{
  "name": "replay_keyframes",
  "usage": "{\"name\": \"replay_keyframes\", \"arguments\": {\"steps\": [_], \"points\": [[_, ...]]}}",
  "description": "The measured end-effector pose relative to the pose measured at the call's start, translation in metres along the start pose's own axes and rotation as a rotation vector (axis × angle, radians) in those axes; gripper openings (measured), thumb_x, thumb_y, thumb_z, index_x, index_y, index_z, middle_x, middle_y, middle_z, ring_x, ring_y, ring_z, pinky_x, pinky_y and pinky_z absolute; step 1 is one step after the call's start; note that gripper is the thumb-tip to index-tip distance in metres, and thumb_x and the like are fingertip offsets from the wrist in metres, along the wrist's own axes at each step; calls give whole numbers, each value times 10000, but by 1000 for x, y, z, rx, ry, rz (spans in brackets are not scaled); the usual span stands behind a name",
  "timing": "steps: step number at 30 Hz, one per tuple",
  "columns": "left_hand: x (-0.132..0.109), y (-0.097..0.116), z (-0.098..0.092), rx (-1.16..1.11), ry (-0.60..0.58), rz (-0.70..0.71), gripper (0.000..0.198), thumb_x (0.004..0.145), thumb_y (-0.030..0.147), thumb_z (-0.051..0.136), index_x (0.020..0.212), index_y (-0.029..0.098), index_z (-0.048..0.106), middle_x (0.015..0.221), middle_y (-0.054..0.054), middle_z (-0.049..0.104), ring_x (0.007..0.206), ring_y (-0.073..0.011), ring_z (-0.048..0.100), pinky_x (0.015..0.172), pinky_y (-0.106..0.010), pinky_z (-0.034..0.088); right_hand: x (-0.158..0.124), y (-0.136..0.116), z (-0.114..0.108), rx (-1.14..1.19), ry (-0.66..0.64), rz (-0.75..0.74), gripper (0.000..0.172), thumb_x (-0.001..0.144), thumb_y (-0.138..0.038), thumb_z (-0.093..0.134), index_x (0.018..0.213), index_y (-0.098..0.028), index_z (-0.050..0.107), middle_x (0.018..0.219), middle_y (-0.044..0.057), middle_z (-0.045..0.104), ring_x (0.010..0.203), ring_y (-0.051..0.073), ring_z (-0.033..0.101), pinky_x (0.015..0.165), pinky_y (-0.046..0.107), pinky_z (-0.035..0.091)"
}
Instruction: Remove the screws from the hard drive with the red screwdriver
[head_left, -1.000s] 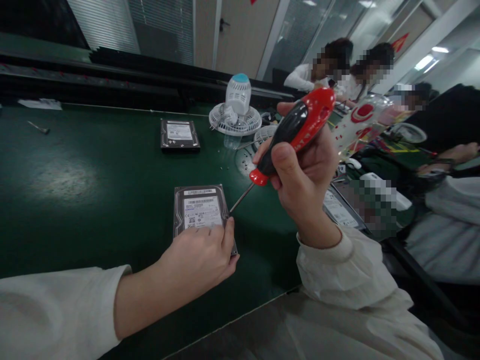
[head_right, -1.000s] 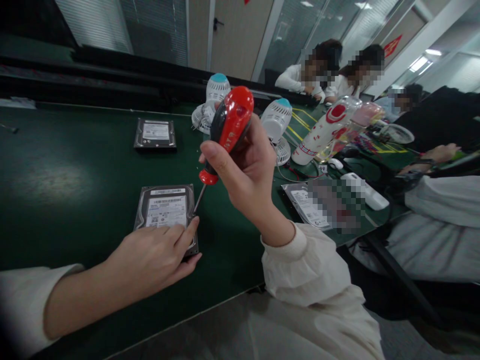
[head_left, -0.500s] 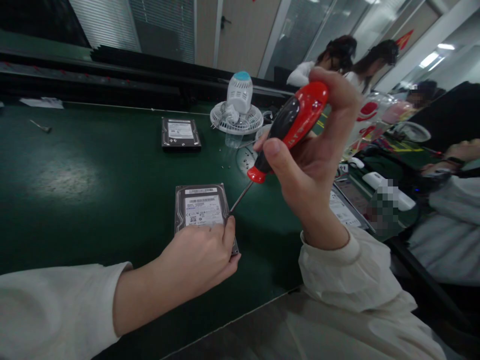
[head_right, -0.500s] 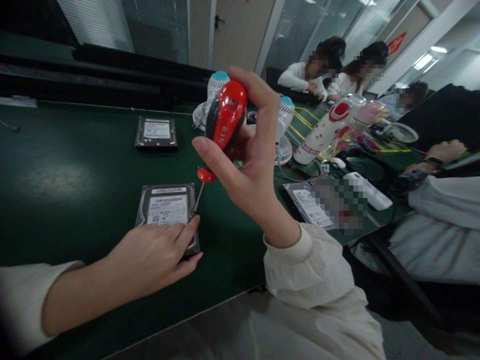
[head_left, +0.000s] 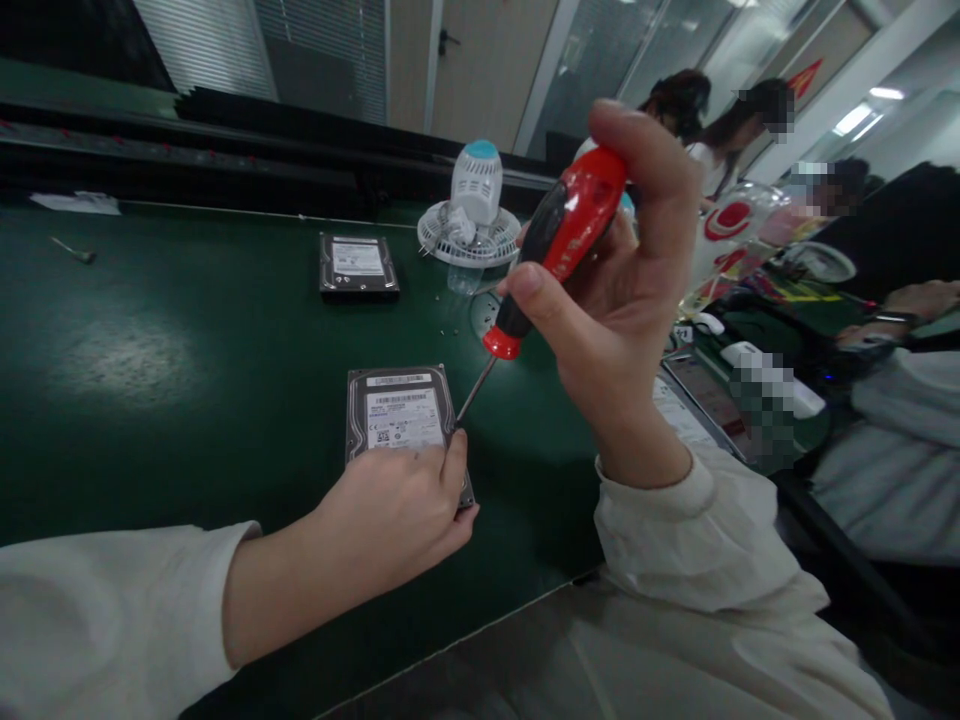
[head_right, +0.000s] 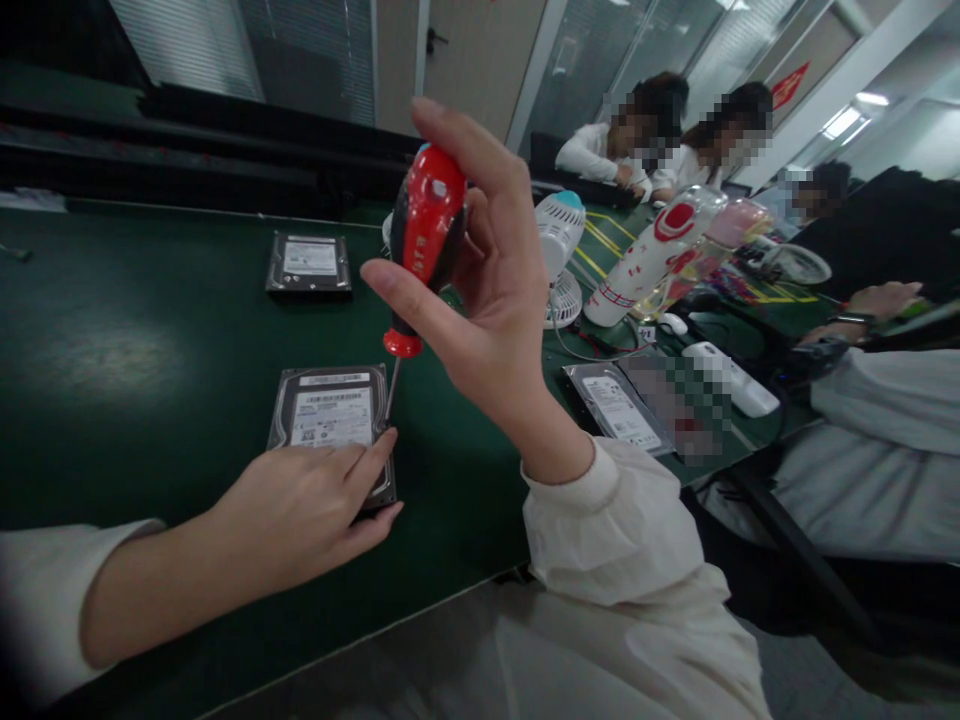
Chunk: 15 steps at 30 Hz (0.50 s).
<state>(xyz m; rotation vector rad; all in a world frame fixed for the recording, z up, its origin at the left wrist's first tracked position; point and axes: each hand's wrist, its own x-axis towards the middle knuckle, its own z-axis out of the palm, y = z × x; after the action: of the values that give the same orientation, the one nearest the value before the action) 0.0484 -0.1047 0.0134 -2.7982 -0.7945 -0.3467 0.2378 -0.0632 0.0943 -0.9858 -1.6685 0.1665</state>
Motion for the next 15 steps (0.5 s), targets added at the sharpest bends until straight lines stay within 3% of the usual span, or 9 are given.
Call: {"name": "replay_keyframes", "arguments": {"steps": [4,7,10,15], "points": [[0,0,1,-4,-10,-1,585,962,424,520,1309,-31,641,823,-155,758,577,-235,687,441,-330,482,1,-10,3,126,-27,-45,308,983,-320,469,1274,-396,535,1559,-98,422,1374,170,543,1065,310,578],[0,0,0,2,-18,4,580,965,422,517,1314,-25,640,818,-147,756,578,-226,687,443,-320,476,1,-14,3,155,11,-84,271,942,-257,549,1202,-324,579,1484,-41,494,1335,159,565,1120,297,540],[0,-1,-1,19,-6,7,581,959,431,527,1299,-23,652,801,-142,751,578,-230,688,438,-321,468,0,-13,1,78,58,-89,304,878,-309,655,1175,-316,591,1394,-12,552,1292,175,581,1091,270,553],[0,0,-1,10,-7,4,572,955,422,536,1296,-22,655,806,-136,749,595,-232,695,448,-324,475,5,8,4,332,-51,-64,379,932,-369,504,1307,-416,539,1402,-60,582,1214,186,623,1044,329,578]]}}
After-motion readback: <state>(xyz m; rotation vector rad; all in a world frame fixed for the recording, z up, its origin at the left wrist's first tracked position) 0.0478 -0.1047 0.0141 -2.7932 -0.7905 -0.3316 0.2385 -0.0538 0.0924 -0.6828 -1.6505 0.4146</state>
